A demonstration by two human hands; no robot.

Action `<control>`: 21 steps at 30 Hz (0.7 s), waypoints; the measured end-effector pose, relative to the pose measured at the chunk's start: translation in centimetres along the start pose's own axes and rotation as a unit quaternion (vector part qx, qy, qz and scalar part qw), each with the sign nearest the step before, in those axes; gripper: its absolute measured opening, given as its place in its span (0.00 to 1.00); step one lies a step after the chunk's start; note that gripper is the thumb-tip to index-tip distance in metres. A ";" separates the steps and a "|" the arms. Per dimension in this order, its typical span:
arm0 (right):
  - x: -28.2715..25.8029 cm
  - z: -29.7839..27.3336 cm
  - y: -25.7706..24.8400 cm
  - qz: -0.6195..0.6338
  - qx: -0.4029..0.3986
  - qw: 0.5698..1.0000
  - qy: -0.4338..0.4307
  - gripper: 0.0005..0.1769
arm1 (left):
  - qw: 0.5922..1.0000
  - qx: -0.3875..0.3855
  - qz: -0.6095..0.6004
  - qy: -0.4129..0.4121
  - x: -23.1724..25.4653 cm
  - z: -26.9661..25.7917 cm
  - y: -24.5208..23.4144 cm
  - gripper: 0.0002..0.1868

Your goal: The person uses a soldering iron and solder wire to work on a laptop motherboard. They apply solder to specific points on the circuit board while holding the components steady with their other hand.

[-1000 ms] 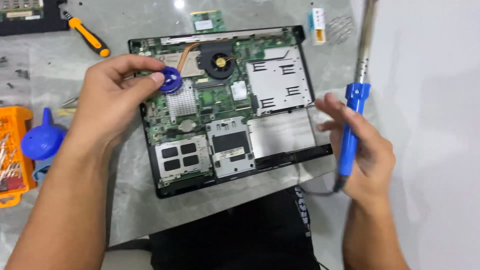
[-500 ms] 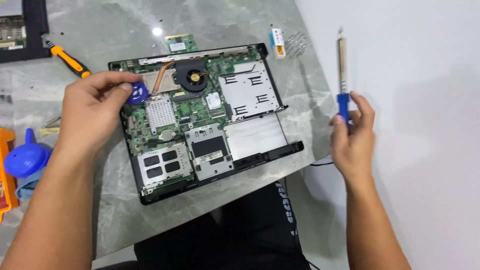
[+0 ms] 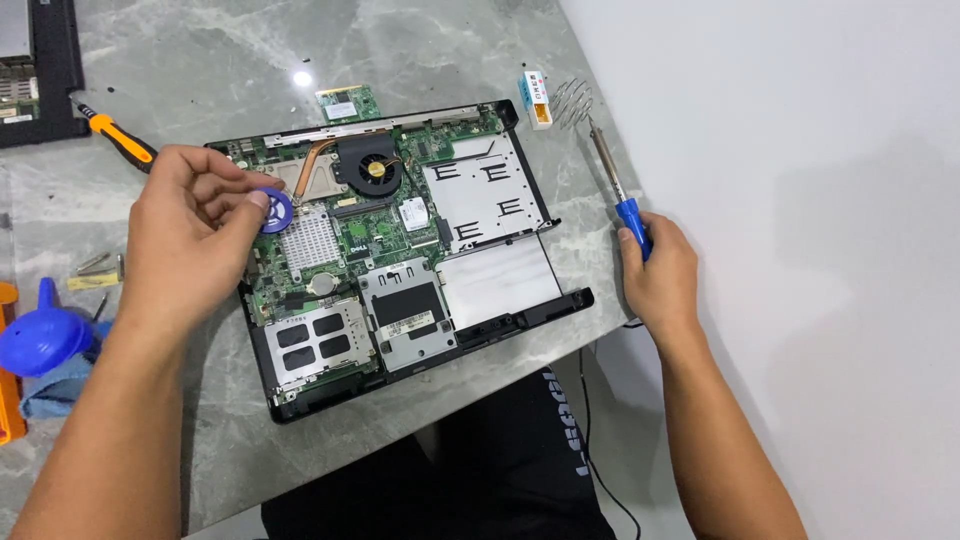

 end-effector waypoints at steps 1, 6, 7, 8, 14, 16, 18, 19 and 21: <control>-0.1 0.1 0.0 0.000 0.000 1.000 0.000 0.15 | 1.000 0.000 0.000 0.000 0.1 -0.1 0.0 0.10; -0.7 0.3 0.1 0.002 -0.008 1.000 0.014 0.14 | 1.000 -0.003 0.002 0.030 -0.5 0.3 0.0 0.10; -0.5 0.4 0.2 0.002 -0.008 1.000 0.014 0.14 | 1.000 -0.003 0.002 0.030 -0.6 0.4 0.0 0.10; -0.4 0.5 0.3 -0.004 -0.008 1.000 0.011 0.15 | 0.999 -0.004 0.004 0.036 -0.7 0.4 0.0 0.10; -0.3 1.2 0.8 -0.015 -0.013 1.000 -0.004 0.16 | 0.999 -0.006 0.002 0.047 -0.7 0.4 0.1 0.11; -0.3 1.3 1.1 -0.019 -0.019 1.000 -0.009 0.16 | 0.999 -0.001 0.005 0.042 -0.4 0.4 0.0 0.11; 0.0 1.4 1.3 -0.034 -0.017 0.999 -0.006 0.18 | 1.000 0.001 0.006 0.017 -0.4 0.3 -0.2 0.11; -0.3 1.3 1.3 -0.032 -0.019 0.999 -0.008 0.18 | 1.000 0.004 0.007 0.015 -0.2 0.4 -0.3 0.11; -0.3 1.3 1.3 -0.030 -0.021 0.999 0.017 0.19 | 0.999 0.000 0.048 0.014 0.2 0.1 -0.4 0.11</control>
Point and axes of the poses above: each hand's wrist, its own z-axis towards the middle knuckle, its own y-axis out of the palm, x = y × z, the point moved 7 cm from there along z, towards the middle knuckle
